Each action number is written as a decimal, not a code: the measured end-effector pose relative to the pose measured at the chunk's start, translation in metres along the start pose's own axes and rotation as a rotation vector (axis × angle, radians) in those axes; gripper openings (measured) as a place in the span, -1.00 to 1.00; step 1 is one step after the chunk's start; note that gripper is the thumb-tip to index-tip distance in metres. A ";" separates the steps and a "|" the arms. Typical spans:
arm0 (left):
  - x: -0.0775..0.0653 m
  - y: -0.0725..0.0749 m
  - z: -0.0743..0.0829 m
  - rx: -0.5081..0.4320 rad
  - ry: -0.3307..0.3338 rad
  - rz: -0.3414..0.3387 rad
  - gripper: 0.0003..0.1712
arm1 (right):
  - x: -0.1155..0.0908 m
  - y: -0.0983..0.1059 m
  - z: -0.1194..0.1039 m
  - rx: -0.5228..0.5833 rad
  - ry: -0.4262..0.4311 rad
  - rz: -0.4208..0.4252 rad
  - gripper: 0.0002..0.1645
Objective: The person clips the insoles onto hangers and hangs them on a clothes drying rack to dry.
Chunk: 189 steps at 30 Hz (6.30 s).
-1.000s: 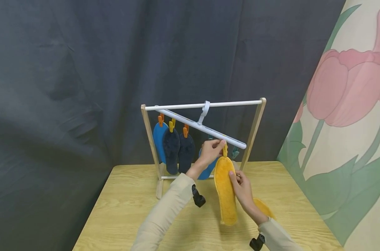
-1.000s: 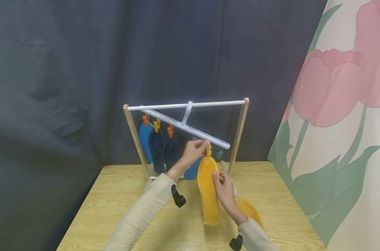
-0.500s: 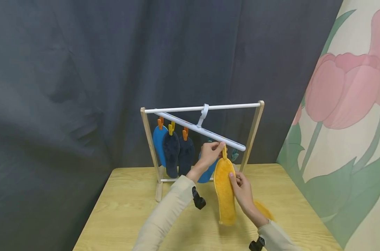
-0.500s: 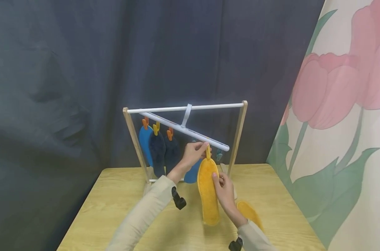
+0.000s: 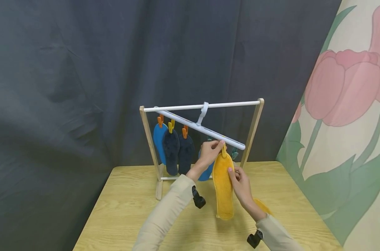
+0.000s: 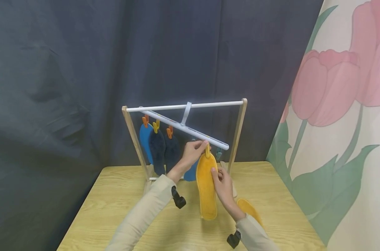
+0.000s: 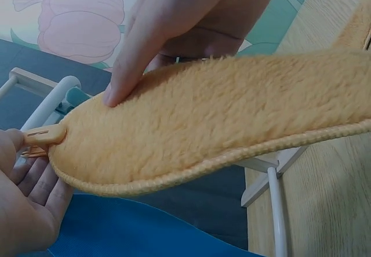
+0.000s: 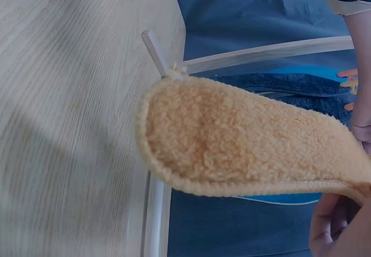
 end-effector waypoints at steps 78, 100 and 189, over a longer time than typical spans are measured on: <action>-0.035 0.012 0.048 0.000 -0.244 0.057 -0.75 | -0.016 0.006 0.032 -0.028 -0.057 -0.167 -0.69; -0.046 0.020 0.071 -0.030 -0.394 0.177 -0.82 | -0.023 0.030 0.061 -0.180 -0.081 -0.218 -0.73; -0.027 -0.071 0.055 0.048 -0.330 -0.128 -0.70 | -0.060 0.102 0.159 -0.958 -0.216 -0.376 -0.48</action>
Point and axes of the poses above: each hand's wrist, its own x-axis towards the middle knuckle, its own y-axis out of the back of the hand, z = x × y, the point moved 9 cm from there along x, towards the middle knuckle, and after that the axes turned 7 degrees about z, right-handed, at the moved point
